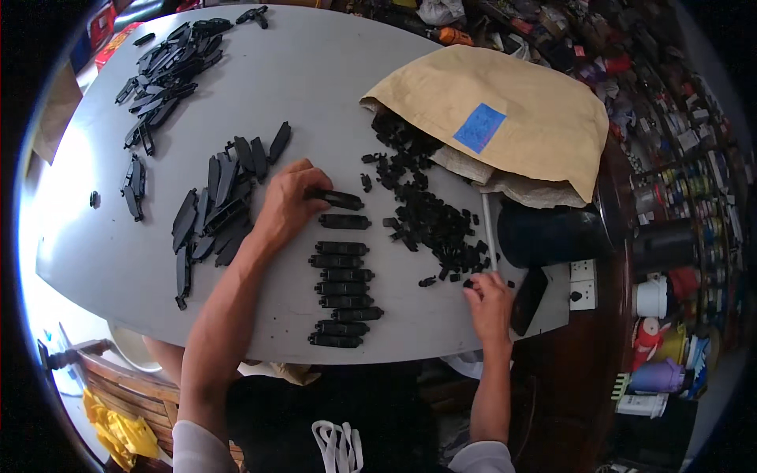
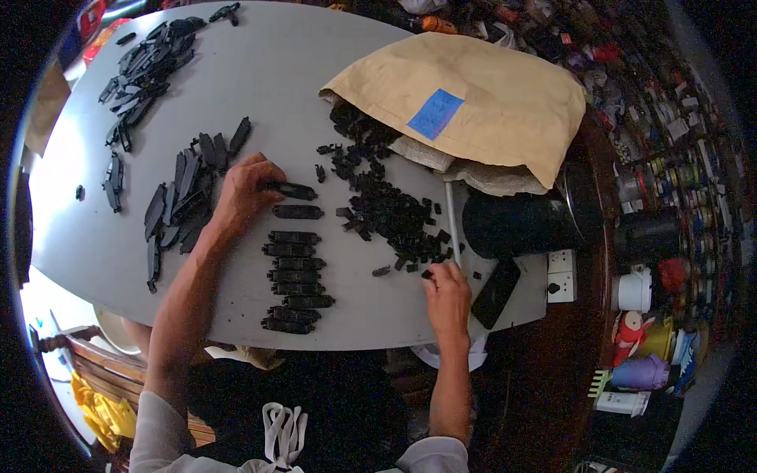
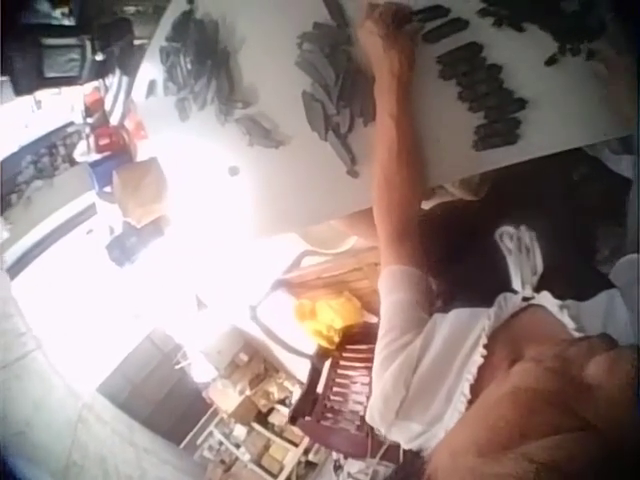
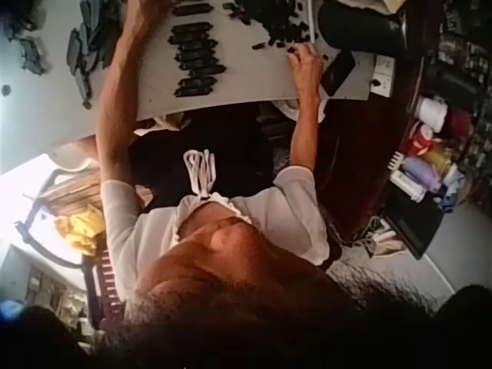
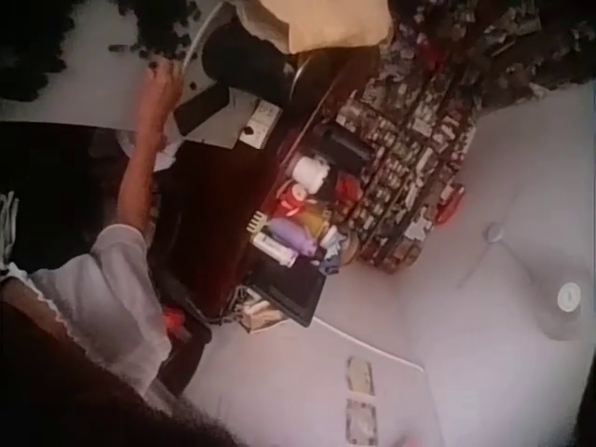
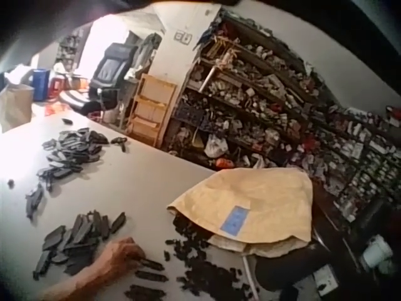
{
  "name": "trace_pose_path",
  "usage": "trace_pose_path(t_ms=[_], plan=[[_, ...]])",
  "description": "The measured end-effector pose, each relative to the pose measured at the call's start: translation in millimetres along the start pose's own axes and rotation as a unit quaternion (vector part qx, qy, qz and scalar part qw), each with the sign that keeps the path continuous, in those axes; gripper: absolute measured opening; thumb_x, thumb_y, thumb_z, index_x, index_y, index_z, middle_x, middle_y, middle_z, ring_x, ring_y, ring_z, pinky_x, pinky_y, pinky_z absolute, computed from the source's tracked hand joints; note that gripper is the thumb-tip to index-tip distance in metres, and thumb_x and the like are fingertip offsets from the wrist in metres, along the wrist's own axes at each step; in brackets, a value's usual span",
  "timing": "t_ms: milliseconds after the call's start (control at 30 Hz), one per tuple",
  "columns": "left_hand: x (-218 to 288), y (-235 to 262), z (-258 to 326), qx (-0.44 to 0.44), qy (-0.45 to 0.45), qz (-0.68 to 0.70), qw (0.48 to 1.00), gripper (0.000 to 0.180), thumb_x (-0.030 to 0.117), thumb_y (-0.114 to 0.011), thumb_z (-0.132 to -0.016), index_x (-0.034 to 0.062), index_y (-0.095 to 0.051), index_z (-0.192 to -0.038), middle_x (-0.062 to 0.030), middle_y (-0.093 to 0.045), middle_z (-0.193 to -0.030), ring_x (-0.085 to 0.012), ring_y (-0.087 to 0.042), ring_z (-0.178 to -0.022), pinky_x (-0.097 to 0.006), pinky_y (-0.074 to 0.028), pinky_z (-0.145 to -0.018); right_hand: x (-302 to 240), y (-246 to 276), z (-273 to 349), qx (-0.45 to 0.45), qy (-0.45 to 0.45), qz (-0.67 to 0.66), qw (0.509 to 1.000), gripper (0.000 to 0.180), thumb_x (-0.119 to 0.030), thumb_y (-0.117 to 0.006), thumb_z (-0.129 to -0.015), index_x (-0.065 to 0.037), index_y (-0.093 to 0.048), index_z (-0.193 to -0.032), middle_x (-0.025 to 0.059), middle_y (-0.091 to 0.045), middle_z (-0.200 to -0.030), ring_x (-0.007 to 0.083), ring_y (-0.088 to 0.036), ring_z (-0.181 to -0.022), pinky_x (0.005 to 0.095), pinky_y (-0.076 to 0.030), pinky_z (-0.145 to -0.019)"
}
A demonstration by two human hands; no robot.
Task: Manually assembling small black plastic components on a table in a workshop environment.
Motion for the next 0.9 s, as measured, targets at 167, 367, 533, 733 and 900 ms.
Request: trace_pose_path(t_ms=[167, 367, 533, 733, 900], plan=[[-2.4, 1.0, 1.2, -0.006, -0.002, -0.010, 1.000, 0.032, -0.010, -0.071, -0.060, 0.0005, -0.064, -0.090, -0.0100, -0.055, -0.089, -0.0254, -0.059, -0.082, -0.033, -0.048, -0.072, -9.9, -10.9, -1.2, -0.023, 0.061, 0.150, 0.986, 0.017, 0.001, -0.062, -0.081, 0.003, -0.056, -0.096, 0.0171, -0.058, -0.088, 0.0348, -0.059, -0.078, 0.0397, -0.047, -0.067], [3.7, 7.9, 9.0, 0.032, -0.058, -0.023, 0.998, 0.035, -0.009, -0.073, -0.060, 0.0014, -0.063, -0.092, -0.0108, -0.056, -0.093, -0.0268, -0.060, -0.085, -0.034, -0.048, -0.072, -23.5, 4.4, -18.9, -0.016, -0.092, -0.145, 0.985, 0.007, -0.007, -0.050, -0.095, -0.001, -0.053, -0.095, 0.0114, -0.060, -0.081, 0.0217, -0.064, -0.070, 0.0363, -0.051, -0.054], [-0.7, 13.1, 10.7, 0.050, -0.028, -0.007, 0.998, 0.034, -0.009, -0.074, -0.058, 0.0009, -0.063, -0.089, -0.0106, -0.056, -0.093, -0.0273, -0.060, -0.086, -0.033, -0.049, -0.072, -111.9, -30.5, -61.0, -0.107, -0.034, -0.414, 0.903, 0.008, 0.000, -0.050, -0.092, 0.001, -0.057, -0.096, 0.0100, -0.063, -0.078, 0.0134, -0.064, -0.063, 0.0246, -0.053, -0.052], [-4.0, 8.3, 11.3, 0.071, -0.052, 0.002, 0.996, 0.030, -0.007, -0.074, -0.057, 0.0009, -0.062, -0.083, -0.0103, -0.057, -0.091, -0.0289, -0.059, -0.085, -0.035, -0.049, -0.071, -172.9, -83.8, -107.2, -0.186, 0.000, -0.388, 0.903, 0.002, 0.002, -0.062, -0.084, 0.001, -0.061, -0.086, 0.0055, -0.063, -0.071, 0.0100, -0.061, -0.058, 0.0227, -0.051, -0.048], [-5.0, 6.4, 11.4, 0.055, -0.032, 0.007, 0.998, 0.027, -0.004, -0.074, -0.059, -0.0005, -0.060, -0.083, -0.0130, -0.056, -0.093, -0.0330, -0.055, -0.093, -0.039, -0.046, -0.078, -189.8, -107.5, -122.3, -0.200, -0.002, -0.320, 0.926, 0.004, 0.002, -0.065, -0.082, 0.000, -0.063, -0.079, 0.0007, -0.060, -0.063, 0.0054, -0.055, -0.051, 0.0208, -0.045, -0.042]])
Point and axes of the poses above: each hand's wrist, its own z-axis away from the middle knuckle, its own y-axis out of the back of the hand, x = y × z, the point moved 8 cm from there along -z, towards the middle knuckle
